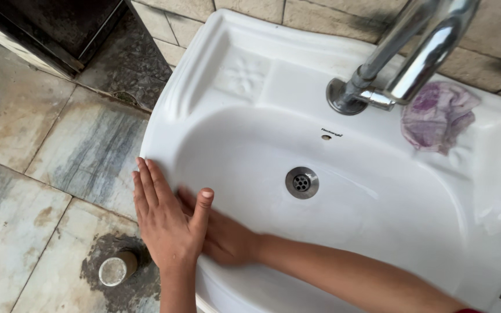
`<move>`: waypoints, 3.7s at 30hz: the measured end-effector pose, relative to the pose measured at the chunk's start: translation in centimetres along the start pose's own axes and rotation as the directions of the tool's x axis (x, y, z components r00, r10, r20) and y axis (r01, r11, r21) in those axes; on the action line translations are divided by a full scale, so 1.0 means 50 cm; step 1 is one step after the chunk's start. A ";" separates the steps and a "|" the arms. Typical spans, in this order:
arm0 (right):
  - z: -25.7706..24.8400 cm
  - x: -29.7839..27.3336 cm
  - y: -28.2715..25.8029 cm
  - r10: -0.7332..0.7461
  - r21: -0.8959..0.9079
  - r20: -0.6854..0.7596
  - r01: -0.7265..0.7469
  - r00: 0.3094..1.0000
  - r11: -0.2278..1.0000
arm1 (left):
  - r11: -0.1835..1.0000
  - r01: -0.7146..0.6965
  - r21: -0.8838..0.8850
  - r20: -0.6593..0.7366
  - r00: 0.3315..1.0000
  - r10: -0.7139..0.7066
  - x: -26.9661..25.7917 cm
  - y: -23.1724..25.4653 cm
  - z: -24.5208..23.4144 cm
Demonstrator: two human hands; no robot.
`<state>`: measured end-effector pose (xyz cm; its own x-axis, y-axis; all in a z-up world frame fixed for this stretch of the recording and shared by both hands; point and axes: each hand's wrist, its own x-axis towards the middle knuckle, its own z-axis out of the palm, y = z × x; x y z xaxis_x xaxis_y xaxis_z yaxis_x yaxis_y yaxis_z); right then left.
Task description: The person cleans a white bathroom sink and its faucet by hand using a dark cloth, wiping the interior basin, the rim, and the metal fixtures, occasionally rinsing the cloth under running water.
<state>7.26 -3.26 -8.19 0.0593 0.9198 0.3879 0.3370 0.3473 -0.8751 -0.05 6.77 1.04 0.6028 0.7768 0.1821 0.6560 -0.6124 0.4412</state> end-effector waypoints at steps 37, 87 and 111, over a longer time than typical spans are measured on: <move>-0.424 0.385 0.167 -0.166 -0.771 -0.362 -0.195 0.917 0.606 | 0.998 0.014 -0.056 -0.008 1.000 -0.014 -0.002 -0.026 0.002; -0.276 -0.096 0.098 0.310 -0.904 -0.053 -0.178 0.949 0.389 | 0.940 -0.041 0.339 0.072 0.997 0.018 0.013 -0.004 0.002; -0.465 -0.381 -0.318 0.930 -0.989 0.118 -0.039 0.349 0.140 | 0.883 -0.059 0.466 0.131 0.991 -0.003 0.025 -0.007 0.008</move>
<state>22.62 -30.54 5.09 0.2233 0.6658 -0.7119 0.9745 -0.1676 0.1490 0.65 7.91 0.74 0.6553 0.7527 0.0641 0.7551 -0.6549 -0.0305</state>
